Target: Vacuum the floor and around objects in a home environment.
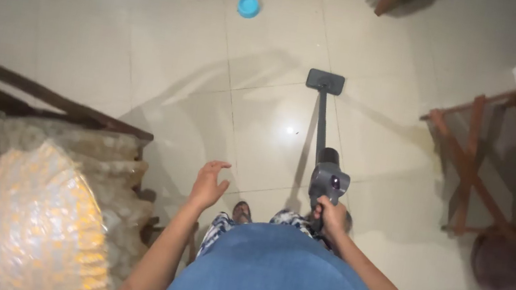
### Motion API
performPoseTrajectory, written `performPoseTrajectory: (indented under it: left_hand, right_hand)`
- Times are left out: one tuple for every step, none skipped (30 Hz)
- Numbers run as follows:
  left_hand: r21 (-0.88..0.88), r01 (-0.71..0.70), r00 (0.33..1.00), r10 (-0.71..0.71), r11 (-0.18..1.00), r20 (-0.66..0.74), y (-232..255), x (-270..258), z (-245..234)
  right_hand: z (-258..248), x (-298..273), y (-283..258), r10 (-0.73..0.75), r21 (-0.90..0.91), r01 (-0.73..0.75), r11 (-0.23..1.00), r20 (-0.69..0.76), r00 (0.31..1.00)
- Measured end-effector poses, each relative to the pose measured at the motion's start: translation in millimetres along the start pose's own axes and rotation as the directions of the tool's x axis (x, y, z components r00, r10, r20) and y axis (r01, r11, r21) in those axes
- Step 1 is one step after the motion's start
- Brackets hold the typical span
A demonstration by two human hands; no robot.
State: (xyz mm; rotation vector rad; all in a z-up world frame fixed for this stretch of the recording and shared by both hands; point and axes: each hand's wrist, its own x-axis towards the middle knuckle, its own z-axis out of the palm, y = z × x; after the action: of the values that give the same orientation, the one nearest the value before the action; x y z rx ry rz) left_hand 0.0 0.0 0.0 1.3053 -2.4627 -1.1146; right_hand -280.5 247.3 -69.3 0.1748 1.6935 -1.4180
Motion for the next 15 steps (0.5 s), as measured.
performPoseTrajectory:
  left_hand:
    - [0.0, -0.016, 1.0, 0.016, 1.0, 0.013, -6, 2, -11]
    - [-0.002, -0.002, 1.0, 0.002, 1.0, 0.025, -12, 5, -21]
    - [-0.008, 0.011, 0.999, -0.01, 1.0, 0.032, -15, 10, -29]
    - [-0.012, -0.008, 0.999, 0.008, 1.0, 0.039, -23, 16, -32]
    - [-0.023, -0.064, 0.997, 0.065, 0.998, 0.044, -29, 21, -33]
    - [-0.034, -0.12, 0.991, 0.122, 0.992, 0.047, -34, 26, -33]
    - [-0.039, -0.13, 0.99, 0.132, 0.991, 0.053, -34, 30, -32]
    - [-0.043, -0.124, 0.99, 0.127, 0.991, 0.062, -34, 34, -31]
    - [-0.045, -0.116, 0.99, 0.119, 0.992, 0.071, -34, 39, -31]
    - [-0.049, -0.123, 0.989, 0.127, 0.991, 0.075, -32, 44, -31]
    - [-0.053, -0.111, 0.989, 0.115, 0.992, 0.092, -30, 48, -32]
    - [-0.056, -0.098, 0.989, 0.104, 0.994, 0.109, -28, 53, -32]
    - [-0.056, -0.101, 0.988, 0.107, 0.993, 0.113, -29, 60, -33]
    - [-0.054, -0.111, 0.987, 0.116, 0.992, 0.114, -31, 68, -33]
    - [-0.051, -0.117, 0.986, 0.123, 0.992, 0.114, -33, 74, -34]
  right_hand:
    - [11, -9, 8, -0.004, 0.012, 0.004, 1.0, -0.017, 1.0]
    - [22, -17, 16, 0.029, 0.038, -0.028, 0.999, -0.04, 0.999]
    - [30, -22, 19, 0.056, 0.062, -0.052, 0.997, -0.062, 0.997]
    - [40, -27, 19, 0.046, 0.071, -0.041, 0.997, -0.078, 0.996]
    - [47, -31, 19, 0.073, 0.098, -0.066, 0.993, -0.076, 0.994]
    - [53, -33, 19, 0.1, 0.126, -0.09, 0.988, -0.074, 0.992]
    - [59, -31, 19, 0.096, 0.13, -0.084, 0.988, -0.084, 0.992]
    - [65, -27, 20, 0.074, 0.172, -0.057, 0.983, -0.094, 0.993]
    - [72, -23, 19, 0.053, 0.213, -0.031, 0.977, -0.101, 0.993]
    - [78, -17, 15, 0.051, 0.215, -0.026, 0.976, -0.109, 0.993]
    - [86, -11, 11, 0.042, 0.24, -0.014, 0.971, -0.11, 0.993]
    - [93, -4, 7, 0.033, 0.264, -0.003, 0.965, -0.11, 0.993]
    - [100, 5, 2, 0.034, 0.266, -0.002, 0.964, -0.114, 0.993]
    - [107, 14, -4, 0.021, 0.274, 0.013, 0.962, -0.122, 0.992]
    - [115, 24, -9, 0.011, 0.28, 0.025, 0.96, -0.127, 0.992]
